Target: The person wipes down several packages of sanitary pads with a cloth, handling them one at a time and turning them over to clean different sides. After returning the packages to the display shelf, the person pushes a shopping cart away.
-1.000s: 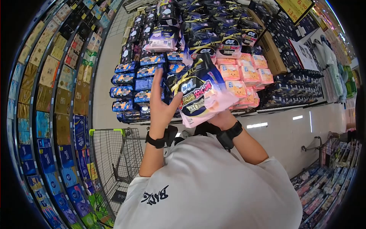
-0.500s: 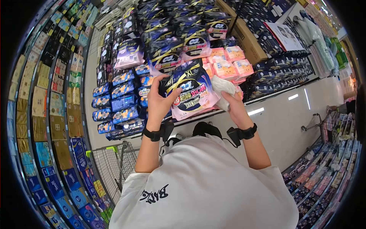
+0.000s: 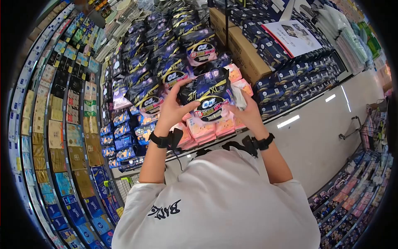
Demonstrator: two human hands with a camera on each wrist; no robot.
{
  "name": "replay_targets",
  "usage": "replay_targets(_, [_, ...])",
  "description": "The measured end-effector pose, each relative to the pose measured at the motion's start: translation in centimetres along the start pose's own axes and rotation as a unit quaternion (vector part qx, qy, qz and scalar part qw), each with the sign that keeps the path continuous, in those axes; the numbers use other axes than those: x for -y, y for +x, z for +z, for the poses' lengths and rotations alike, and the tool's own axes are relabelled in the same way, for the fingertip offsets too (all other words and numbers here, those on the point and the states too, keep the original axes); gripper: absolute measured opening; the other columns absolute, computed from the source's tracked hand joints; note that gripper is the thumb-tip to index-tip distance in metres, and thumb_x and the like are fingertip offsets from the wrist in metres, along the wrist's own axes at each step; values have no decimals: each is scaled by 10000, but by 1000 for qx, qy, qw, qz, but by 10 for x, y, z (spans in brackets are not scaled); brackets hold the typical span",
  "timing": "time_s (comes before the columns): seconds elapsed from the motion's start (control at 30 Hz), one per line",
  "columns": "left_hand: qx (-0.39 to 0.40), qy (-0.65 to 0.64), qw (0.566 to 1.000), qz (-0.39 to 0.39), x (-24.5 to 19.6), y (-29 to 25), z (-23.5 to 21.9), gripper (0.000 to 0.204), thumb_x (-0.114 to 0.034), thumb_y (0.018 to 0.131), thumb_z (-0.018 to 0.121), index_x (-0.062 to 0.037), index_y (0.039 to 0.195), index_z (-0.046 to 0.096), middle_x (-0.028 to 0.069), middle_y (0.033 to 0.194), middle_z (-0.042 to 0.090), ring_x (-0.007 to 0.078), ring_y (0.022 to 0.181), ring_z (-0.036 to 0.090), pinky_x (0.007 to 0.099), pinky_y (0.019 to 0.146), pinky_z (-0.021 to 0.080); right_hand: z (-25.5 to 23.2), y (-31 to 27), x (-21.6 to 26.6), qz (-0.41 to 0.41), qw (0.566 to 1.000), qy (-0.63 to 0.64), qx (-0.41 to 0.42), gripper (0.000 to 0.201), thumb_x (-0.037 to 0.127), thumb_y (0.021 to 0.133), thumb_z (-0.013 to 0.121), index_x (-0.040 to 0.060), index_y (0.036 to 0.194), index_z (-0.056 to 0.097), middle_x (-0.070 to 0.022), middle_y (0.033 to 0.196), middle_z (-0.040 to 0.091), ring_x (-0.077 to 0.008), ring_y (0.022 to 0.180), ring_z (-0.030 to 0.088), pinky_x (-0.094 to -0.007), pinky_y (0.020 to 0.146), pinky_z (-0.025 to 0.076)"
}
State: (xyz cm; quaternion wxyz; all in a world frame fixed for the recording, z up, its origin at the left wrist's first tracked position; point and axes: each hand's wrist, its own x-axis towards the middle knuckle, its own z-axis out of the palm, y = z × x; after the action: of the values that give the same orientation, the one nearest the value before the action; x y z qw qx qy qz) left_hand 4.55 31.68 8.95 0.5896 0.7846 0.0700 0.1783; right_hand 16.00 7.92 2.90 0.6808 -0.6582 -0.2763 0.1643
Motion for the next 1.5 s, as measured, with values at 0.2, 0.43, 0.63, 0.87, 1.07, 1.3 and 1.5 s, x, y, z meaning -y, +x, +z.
replay_targets(0.2, [-67, 315, 931, 171, -11, 86, 18, 599, -141, 733, 861, -53, 1278, 627, 160, 1221, 676, 331, 1132, 651, 376, 969, 496, -16, 112, -41, -116, 981, -126, -91, 557, 98, 811, 760, 17, 1328, 569, -226, 1149, 685, -353, 1081, 680, -378, 902, 530])
replay_targets(0.43, [-101, 526, 837, 110, 40, 139, 19, 522, -343, 765, 825, -156, 1228, 672, 74, 1123, 675, 284, 1104, 590, 464, 932, 429, -9, 173, -89, -51, 985, -156, -61, 491, 95, 866, 664, 35, 1344, 570, -245, 1134, 688, -358, 1085, 684, -375, 906, 530])
replay_targets(0.63, [-171, 567, 795, 133, 71, 146, 18, 454, -347, 799, 800, -176, 1204, 687, 22, 1245, 616, 268, 1186, 540, 472, 965, 401, -11, 173, -101, -57, 986, -105, -115, 444, 79, 891, 616, 76, 1334, 589, -251, 1122, 680, -412, 1060, 659, -412, 876, 527])
replay_targets(0.87, [-176, 575, 790, 121, 77, 148, 17, 426, -335, 811, 788, -173, 1192, 687, 21, 1271, 609, 269, 1203, 538, 472, 961, 398, -3, 161, -70, -100, 987, -68, -109, 498, -19, 868, 584, 19, 1363, 560, -195, 1237, 673, -287, 1128, 663, -352, 951, 508])
replay_targets(1.07, [-177, 564, 798, 118, 79, 151, 17, 419, -351, 799, 779, -177, 1172, 701, 27, 1249, 620, 271, 1188, 547, 467, 928, 403, 28, 157, -77, -198, 968, -153, -24, 610, -109, 744, 537, 42, 1331, 607, -190, 1385, 583, -334, 1348, 502, -379, 1117, 395])
replay_targets(1.3, [-190, 410, 869, 203, 21, 104, 28, 453, -139, 763, 715, -47, 1199, 632, 152, 1238, 611, 361, 1149, 582, 448, 992, 466, 37, 164, -90, -195, 972, -131, -1, 625, -193, 775, 528, -9, 1372, 540, -182, 1425, 561, -308, 1379, 490, -356, 1138, 378])
replay_targets(1.5, [-85, 299, 943, 120, -15, -7, 4, 279, -129, 830, 711, -58, 1100, 695, 131, 1152, 667, 324, 1061, 642, 410, 898, 526, 42, 160, -84, -167, 968, -185, -8, 694, -194, 797, 540, 65, 1440, 512, -167, 1485, 514, -300, 1397, 471, -353, 1113, 414])
